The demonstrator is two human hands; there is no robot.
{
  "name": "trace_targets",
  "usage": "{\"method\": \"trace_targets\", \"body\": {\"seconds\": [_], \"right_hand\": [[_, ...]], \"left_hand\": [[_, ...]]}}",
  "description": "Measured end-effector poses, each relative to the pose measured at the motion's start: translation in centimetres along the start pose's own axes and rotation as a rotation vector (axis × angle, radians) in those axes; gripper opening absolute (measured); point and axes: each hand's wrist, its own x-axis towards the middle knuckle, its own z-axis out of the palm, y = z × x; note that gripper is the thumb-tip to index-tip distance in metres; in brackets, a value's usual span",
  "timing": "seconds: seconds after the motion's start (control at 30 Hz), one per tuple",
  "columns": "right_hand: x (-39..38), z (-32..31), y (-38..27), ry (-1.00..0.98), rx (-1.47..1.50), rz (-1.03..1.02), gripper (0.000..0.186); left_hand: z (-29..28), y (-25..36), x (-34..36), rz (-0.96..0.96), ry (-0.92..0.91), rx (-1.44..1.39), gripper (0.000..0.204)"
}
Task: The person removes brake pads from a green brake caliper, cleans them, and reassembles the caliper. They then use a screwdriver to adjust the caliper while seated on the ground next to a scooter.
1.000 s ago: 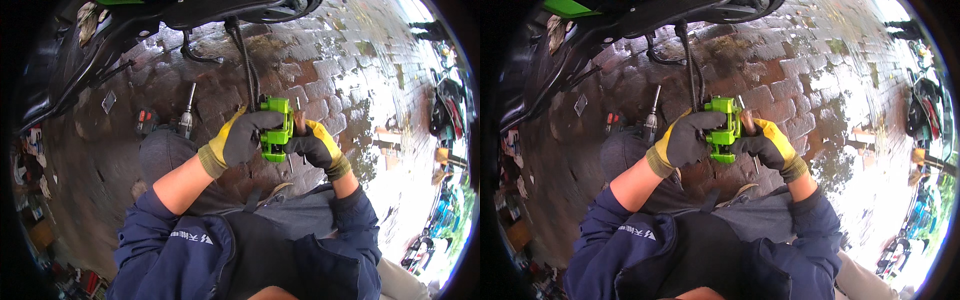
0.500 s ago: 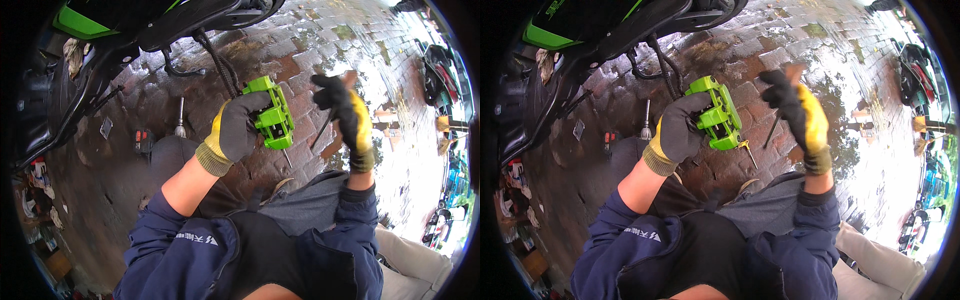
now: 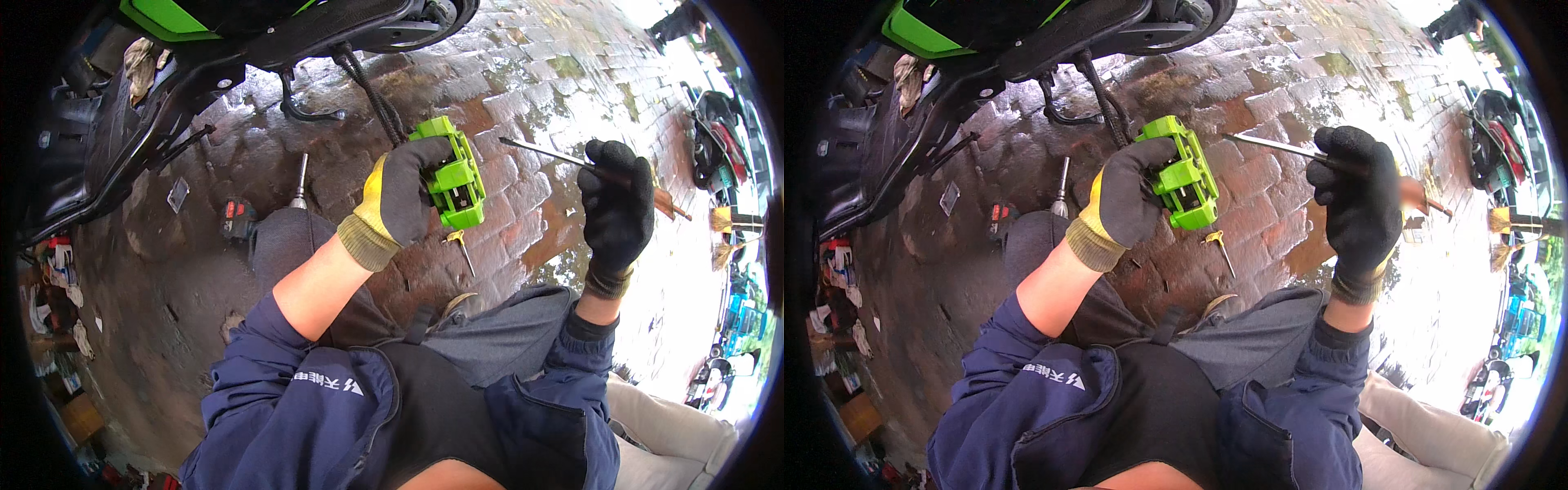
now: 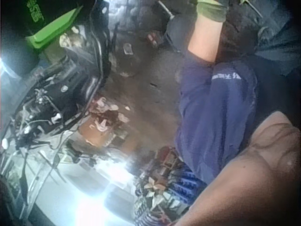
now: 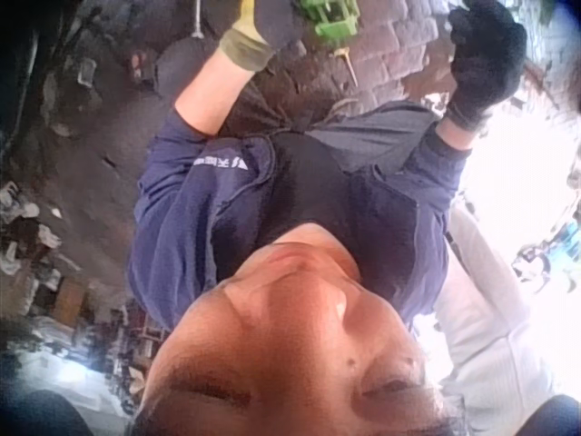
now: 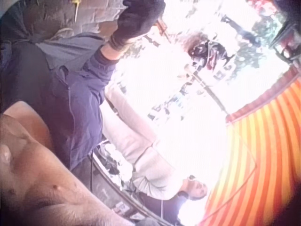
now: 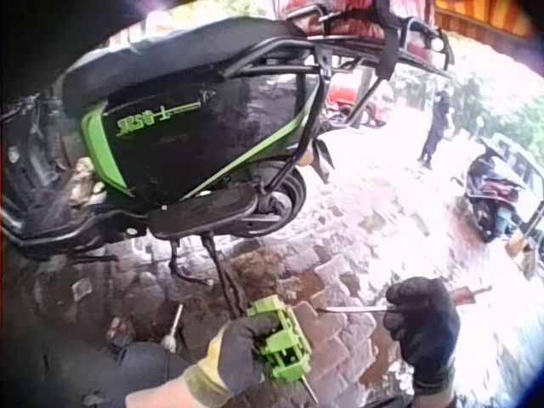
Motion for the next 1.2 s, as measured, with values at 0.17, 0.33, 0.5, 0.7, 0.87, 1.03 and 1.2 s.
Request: {"method": "trace_targets", "body": {"seconds": [0.17, 0.33, 0.5, 0.7, 0.87, 1.03, 1.2], "right_hand": [[-0.1, 1.9, -1.1, -0.074, 0.041, 0.078, 0.038], [-1.0, 1.6, -2.0, -0.229, -0.142, -0.006, 0.034], [-1.3, 3.3, -3.9, -0.408, -0.211, -0.243, 0.044], [-1.8, 2.3, -4.4, -0.467, -0.167, -0.237, 0.020], [-3.8, 3.3, -4.6, -0.365, -0.212, -0.302, 0.019], [-4.9, 4.0, -4.9, -0.270, -0.263, -0.222, 0.011], [-6.4, 3.2, -3.6, -0.143, -0.152, -0.095, 0.023]], "left_hand": [[0.3, -0.2, -0.1, 0.052, -0.016, -0.093, 0.022], [1.0, 0.3, -0.7, 0.049, -0.034, -0.189, 0.029], [0.7, 0.7, -1.4, 0.117, -0.096, -0.061, 0.034], [-0.1, 1.1, -1.3, 0.074, -0.132, -0.127, 0.049], [-0.3, -0.2, -0.7, 0.120, -0.231, -0.170, 0.051], [0.8, -0.6, 0.0, 0.108, -0.237, -0.155, 0.044], [1.0, -0.1, 0.7, 0.023, -0.220, -0.169, 0.040]]}}
